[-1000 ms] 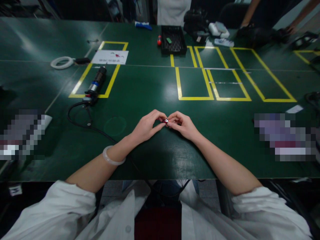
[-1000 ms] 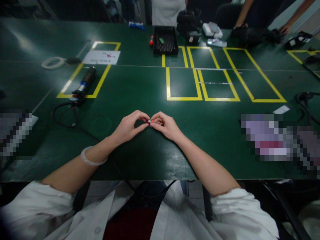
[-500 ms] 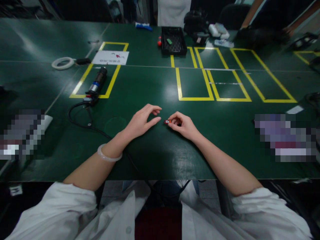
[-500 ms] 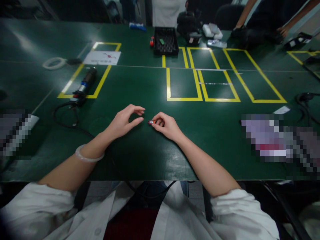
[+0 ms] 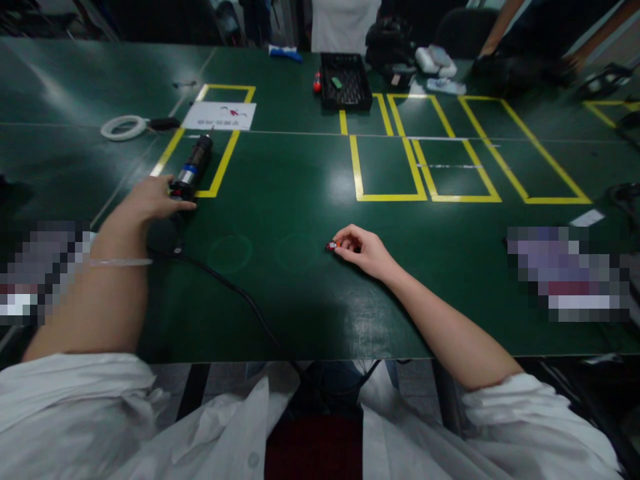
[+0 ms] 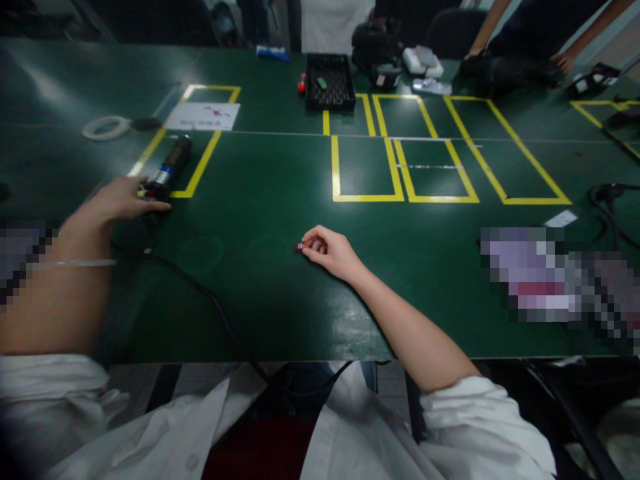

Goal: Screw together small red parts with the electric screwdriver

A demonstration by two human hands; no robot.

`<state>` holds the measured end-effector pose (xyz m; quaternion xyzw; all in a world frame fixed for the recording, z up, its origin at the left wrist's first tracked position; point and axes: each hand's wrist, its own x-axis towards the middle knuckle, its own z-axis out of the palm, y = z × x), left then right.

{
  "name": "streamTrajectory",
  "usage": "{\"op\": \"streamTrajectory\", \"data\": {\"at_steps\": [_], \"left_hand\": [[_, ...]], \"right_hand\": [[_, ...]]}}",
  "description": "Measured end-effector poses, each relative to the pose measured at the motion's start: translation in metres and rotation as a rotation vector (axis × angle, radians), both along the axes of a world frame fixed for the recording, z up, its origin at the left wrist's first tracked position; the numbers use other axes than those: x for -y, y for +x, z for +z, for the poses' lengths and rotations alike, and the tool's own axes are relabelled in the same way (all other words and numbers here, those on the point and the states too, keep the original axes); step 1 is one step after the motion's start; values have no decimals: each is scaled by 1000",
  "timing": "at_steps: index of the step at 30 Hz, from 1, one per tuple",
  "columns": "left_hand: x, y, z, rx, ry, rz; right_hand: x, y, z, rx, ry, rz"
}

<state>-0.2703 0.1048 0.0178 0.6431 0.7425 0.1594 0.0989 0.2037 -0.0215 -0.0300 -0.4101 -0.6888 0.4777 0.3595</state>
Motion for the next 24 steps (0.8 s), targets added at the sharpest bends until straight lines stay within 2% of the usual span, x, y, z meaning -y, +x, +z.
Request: {"op": "streamTrajectory", "data": {"at_steps": [3,7,11,15,19,24], "left_hand": [[1,-3,-5,-101,-89,69],[14,17,-7,-185,-64,25],[39,62,2,-319,-103,15],[66,115,9,-369,-119,-71],[88,165,7,-372,-87,-156],[113,223,3,-396,-6,-346]], "right_hand": [[0,0,0,-4,-15,5],[-1,0,-1,-21,-27,8],[-1,-1,-2,-22,-24,6],[-1,-2,-3,-58,-40,-1],[-1,-3,-3,-99,-13,-21],[0,-3,0,-55,76,-56]]}}
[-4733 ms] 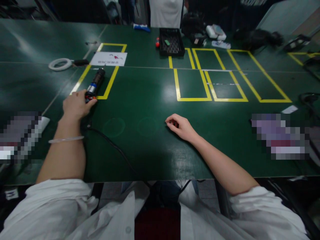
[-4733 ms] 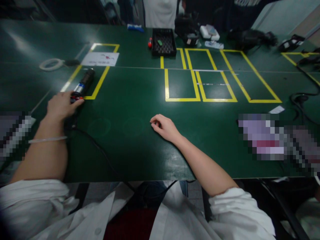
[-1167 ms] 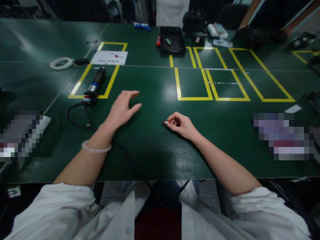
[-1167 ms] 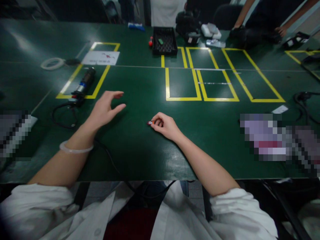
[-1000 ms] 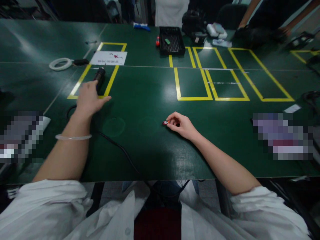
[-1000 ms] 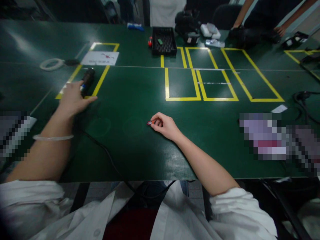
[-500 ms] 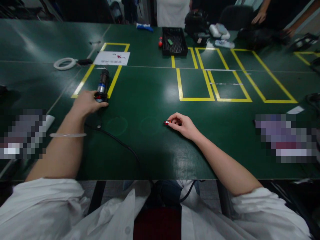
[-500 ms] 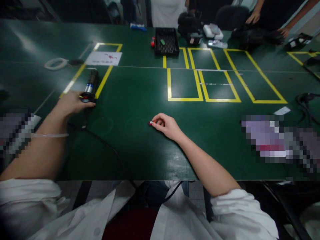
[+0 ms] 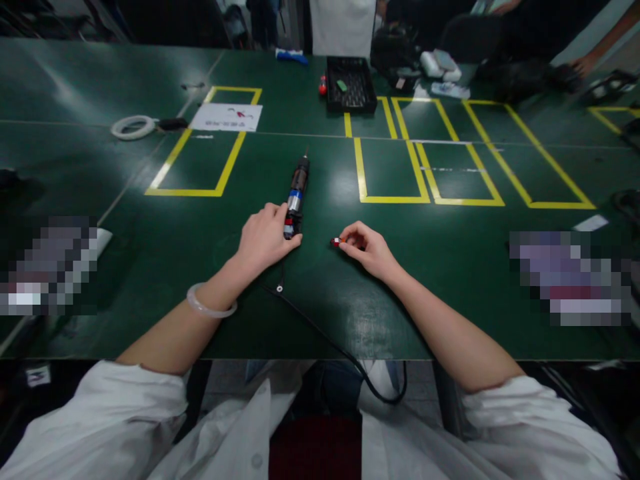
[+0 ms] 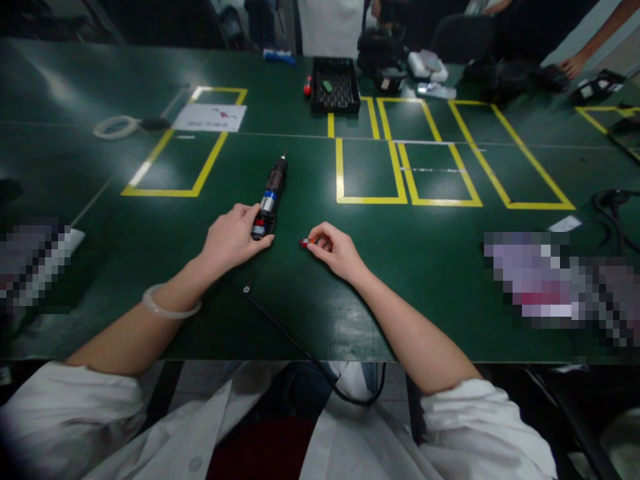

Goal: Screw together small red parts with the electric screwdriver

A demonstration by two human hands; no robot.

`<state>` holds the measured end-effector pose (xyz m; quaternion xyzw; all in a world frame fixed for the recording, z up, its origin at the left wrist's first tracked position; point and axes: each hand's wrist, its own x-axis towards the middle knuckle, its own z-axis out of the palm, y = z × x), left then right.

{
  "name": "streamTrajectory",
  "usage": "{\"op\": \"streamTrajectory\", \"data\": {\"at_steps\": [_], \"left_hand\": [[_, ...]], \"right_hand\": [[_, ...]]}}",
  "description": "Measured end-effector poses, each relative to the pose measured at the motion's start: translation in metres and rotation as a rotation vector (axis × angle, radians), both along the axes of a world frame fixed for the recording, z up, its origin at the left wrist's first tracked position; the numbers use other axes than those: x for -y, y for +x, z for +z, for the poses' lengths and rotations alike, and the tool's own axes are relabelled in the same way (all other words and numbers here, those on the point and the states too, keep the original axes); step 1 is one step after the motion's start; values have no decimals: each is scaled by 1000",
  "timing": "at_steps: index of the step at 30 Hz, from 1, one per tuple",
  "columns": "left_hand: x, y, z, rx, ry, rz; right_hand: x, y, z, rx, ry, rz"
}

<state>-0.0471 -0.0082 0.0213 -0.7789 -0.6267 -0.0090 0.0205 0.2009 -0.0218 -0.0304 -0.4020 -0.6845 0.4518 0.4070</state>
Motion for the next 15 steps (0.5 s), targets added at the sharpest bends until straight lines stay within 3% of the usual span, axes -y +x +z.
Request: {"op": "streamTrajectory", "data": {"at_steps": [7,15], "left_hand": [[27,51,-4,65,19,-195],[32,57,-11,101,50,-260]], "right_hand": [[1,3,1,150,214,-14],[2,4,1,278,302,21]]}}
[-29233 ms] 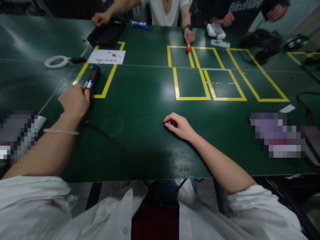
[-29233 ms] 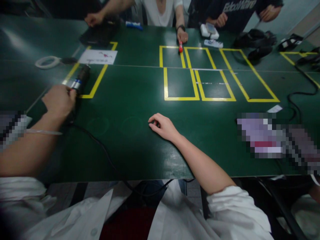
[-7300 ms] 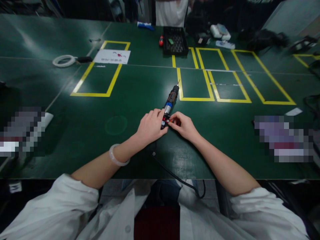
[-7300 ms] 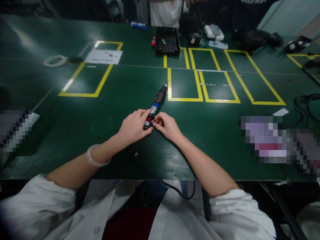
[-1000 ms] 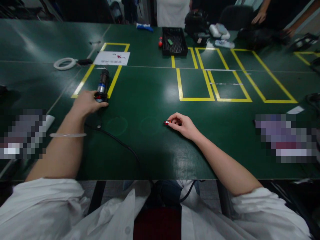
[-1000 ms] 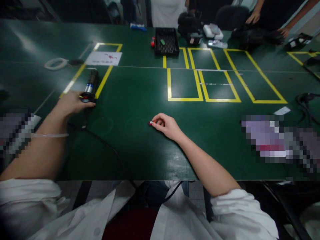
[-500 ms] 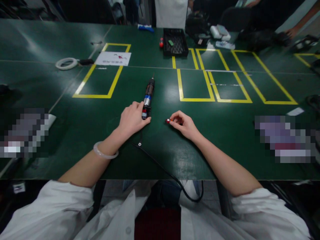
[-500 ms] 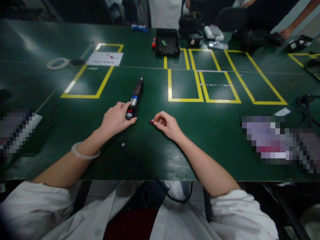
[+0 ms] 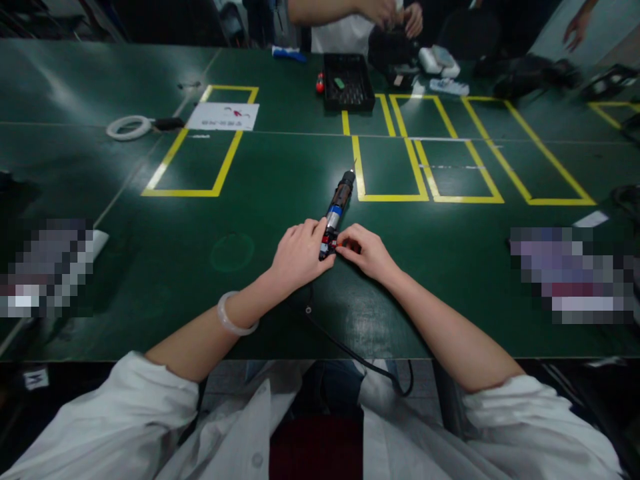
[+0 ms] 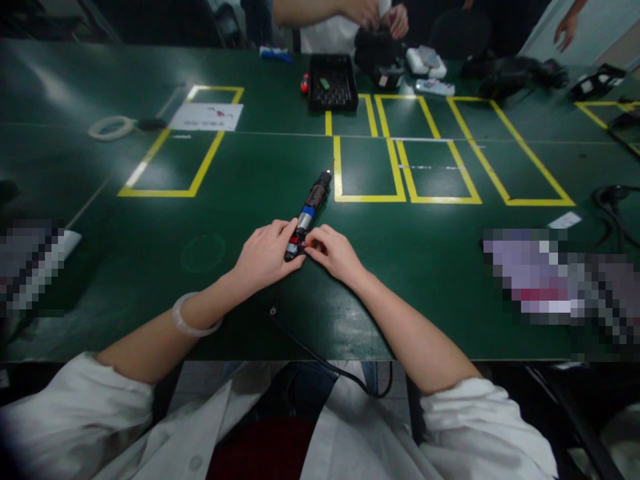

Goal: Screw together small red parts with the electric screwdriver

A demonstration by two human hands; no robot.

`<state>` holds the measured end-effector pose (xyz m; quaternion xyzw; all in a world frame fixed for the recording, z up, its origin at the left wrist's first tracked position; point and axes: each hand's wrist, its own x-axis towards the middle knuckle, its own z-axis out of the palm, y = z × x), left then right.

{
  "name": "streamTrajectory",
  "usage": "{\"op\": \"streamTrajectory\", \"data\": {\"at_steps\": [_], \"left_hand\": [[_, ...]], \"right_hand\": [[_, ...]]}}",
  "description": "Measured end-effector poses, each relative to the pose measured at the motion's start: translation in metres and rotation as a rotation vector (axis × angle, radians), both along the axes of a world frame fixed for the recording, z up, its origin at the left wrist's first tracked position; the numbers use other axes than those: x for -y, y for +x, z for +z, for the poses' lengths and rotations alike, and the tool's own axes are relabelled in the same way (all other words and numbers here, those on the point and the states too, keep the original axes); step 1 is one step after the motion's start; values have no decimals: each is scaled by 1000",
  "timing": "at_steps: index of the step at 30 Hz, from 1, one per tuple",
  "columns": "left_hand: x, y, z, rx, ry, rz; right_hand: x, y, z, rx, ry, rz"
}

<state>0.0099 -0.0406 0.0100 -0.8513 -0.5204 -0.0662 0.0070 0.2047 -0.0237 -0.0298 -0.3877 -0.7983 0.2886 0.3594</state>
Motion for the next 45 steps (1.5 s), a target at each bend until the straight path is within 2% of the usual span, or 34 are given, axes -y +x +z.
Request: {"op": "streamTrajectory", "data": {"at_steps": [22,32,37,45], "left_hand": [[0,3,-4,30,20,70],[-7,-8,0,3,9,72],[-22,-41,4,-40,6,139],[-61,-141,3,-53,-32,403]], "right_hand": [[4,-1,6,-6,-55,-106],[5,-1,7,-48,-89,5],[3,1,6,-59,-111,27],[4,1,3,-24,-126,46]]}}
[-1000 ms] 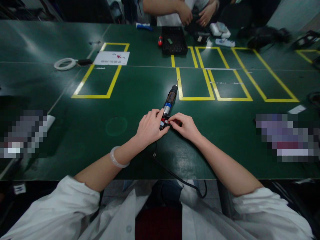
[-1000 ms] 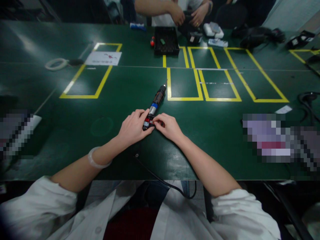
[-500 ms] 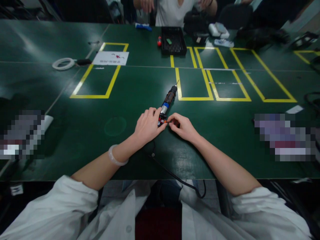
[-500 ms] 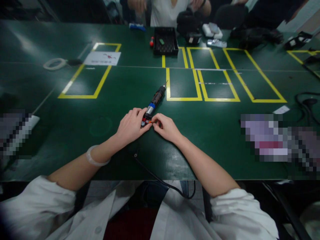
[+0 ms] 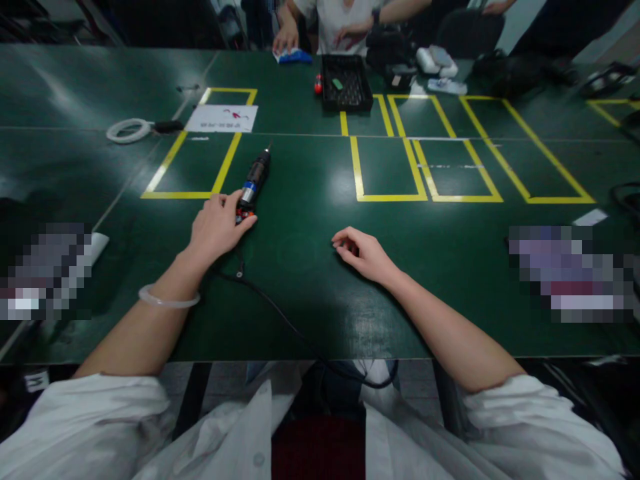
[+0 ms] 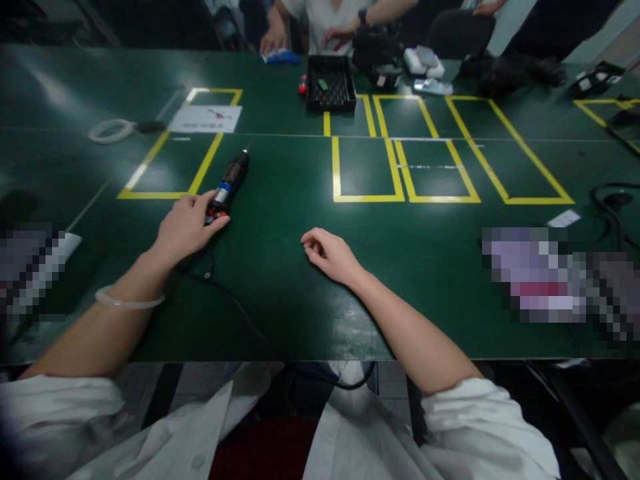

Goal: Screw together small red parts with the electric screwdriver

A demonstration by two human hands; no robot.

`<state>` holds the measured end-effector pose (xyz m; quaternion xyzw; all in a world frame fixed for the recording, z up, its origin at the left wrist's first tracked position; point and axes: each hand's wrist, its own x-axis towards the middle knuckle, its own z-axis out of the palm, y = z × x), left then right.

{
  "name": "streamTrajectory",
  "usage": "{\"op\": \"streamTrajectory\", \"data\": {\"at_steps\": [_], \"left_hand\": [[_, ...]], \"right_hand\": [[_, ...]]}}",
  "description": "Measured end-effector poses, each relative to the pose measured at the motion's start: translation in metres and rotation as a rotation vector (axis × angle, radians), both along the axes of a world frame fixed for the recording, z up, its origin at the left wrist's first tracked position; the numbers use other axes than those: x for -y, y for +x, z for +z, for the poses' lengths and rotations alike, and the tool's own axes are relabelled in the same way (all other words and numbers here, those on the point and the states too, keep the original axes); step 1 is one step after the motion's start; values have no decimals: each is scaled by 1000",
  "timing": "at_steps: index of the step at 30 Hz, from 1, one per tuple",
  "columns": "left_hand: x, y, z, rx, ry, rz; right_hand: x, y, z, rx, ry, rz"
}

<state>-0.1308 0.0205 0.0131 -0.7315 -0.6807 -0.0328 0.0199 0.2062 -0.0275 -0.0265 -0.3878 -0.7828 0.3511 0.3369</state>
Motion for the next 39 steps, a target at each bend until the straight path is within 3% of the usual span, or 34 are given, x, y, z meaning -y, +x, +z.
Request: {"op": "streamTrajectory", "data": {"at_steps": [9,15,20,31,35,39], "left_hand": [[-37,-98,0,-11,-35,209],[-41,-119,-1,-35,-4,253],[-29,-105,-1,-34,150,198],[-23,-81,8,63,165,300],[-28,-51,6,333,231,226],[-23,13,3,839,25,-47]], "right_hand": [[0,2,-2,23,-7,15],[1,2,-1,15,-9,18],[0,3,-1,32,-14,22],[0,1,0,45,-11,15],[0,-1,2,52,-15,12],[0,-2,3,48,-18,10]]}}
